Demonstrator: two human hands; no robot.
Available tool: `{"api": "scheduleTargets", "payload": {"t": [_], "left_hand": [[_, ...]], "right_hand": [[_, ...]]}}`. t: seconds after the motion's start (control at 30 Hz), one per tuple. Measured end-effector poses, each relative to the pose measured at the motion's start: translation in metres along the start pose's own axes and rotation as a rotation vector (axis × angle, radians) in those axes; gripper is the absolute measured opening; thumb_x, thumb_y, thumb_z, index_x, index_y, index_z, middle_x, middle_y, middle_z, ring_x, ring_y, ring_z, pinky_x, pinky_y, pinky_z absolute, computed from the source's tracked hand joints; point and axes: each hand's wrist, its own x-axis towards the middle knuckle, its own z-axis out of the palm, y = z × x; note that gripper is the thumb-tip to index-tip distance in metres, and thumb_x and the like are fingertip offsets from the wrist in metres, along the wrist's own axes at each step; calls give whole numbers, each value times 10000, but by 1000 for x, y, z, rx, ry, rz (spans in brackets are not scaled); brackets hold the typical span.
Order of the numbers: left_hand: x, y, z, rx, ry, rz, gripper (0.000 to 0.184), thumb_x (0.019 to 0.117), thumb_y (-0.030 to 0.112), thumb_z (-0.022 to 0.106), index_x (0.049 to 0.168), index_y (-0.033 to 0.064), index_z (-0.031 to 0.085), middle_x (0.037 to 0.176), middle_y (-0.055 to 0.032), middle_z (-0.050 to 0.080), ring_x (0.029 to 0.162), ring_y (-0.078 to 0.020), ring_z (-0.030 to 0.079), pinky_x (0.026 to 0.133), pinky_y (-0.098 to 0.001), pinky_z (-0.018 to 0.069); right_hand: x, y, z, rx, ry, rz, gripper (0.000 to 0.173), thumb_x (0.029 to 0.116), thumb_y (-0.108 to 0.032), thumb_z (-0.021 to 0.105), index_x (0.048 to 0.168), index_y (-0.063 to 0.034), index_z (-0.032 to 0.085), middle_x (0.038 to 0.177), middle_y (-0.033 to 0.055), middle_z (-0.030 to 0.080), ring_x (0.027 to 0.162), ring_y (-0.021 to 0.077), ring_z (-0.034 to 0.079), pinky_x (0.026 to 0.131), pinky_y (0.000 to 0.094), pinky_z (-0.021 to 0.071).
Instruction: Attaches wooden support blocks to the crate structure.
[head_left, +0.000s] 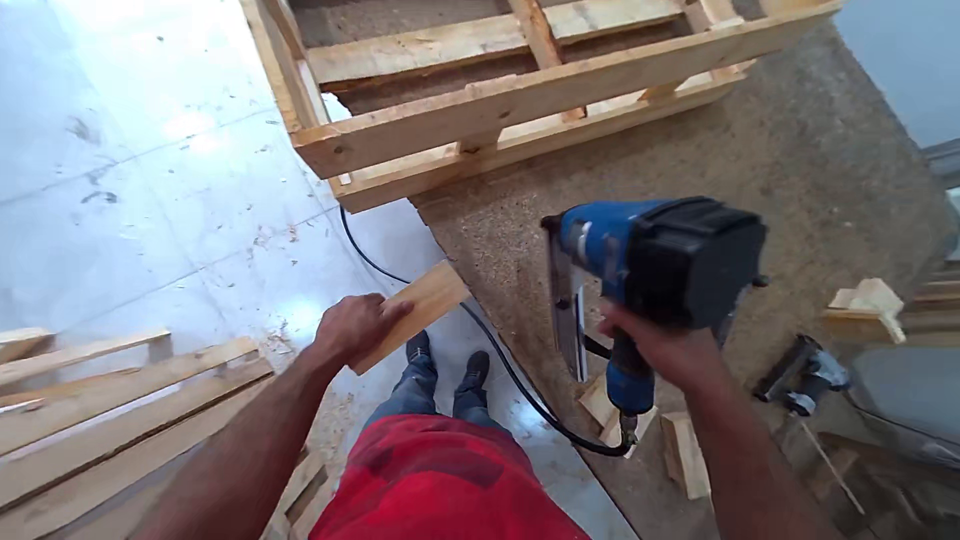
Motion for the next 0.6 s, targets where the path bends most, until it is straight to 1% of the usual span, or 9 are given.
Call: {"api": "scheduleTargets", "payload": {"t": [0.03,0.07,0.17,0.23,0.33,0.4,0.47,0.53,0.6], "left_hand": [[15,15,1,0,-31,42,864,884,889,273,970,151,712,883,-147,715,888,-381,710,718,-657,553],[28,29,2,7,-70,74,868,879,894,275,980,151,711,904,-149,716,910,-380,709,736,-655,555],[55,64,5,24,-156,155,909,868,908,253,989,134,714,952,-160,718,955,-377,708,767,-651,560],[69,80,6,13,-185,190,923,864,912,247,989,127,718,963,-164,720,965,-376,707,777,-652,559],[81,93,4,32,-194,227,930,861,916,246,958,117,712,946,-156,717,951,-371,707,764,-640,560],[85,98,0,72,-192,245,926,857,919,239,916,124,709,915,-146,715,921,-361,709,741,-628,560],[86,99,-3,103,-199,253,929,845,931,219,875,137,701,883,-132,710,893,-345,711,716,-609,560],[85,101,-6,105,-219,240,942,839,937,214,874,133,704,880,-137,711,894,-345,712,715,-608,559],[85,103,-8,103,-241,224,958,836,941,210,892,126,710,897,-143,715,907,-347,713,726,-610,560]], "right_hand": [[-6,-6,4,-50,-15,0,270,898,-260,791,1114,-123,707,867,33,766,742,199,754,705,397,668],[-10,-10,9,-55,-28,38,257,891,-240,798,1104,-124,712,845,40,764,715,201,750,680,387,665],[-21,-17,22,29,-38,253,180,899,-154,778,1048,-73,716,750,131,718,615,265,695,589,403,615],[-28,-18,26,41,-35,333,179,902,-144,762,1055,-65,712,747,150,707,618,273,691,600,396,615],[-33,-19,32,60,-17,346,212,887,-133,770,1085,-73,723,786,152,716,626,266,689,609,372,615],[-27,-21,36,43,-17,339,208,882,-140,777,1076,-79,728,774,146,713,621,259,683,602,360,606],[-17,-27,41,13,-40,341,210,890,-147,778,1089,-96,730,802,136,722,628,254,685,606,356,608],[-4,-33,47,-11,-72,341,207,903,-145,777,1101,-108,730,844,125,733,631,256,687,604,367,618],[9,-36,52,-42,-98,349,189,913,-160,778,1091,-120,729,840,118,732,601,252,673,564,367,604]]}}
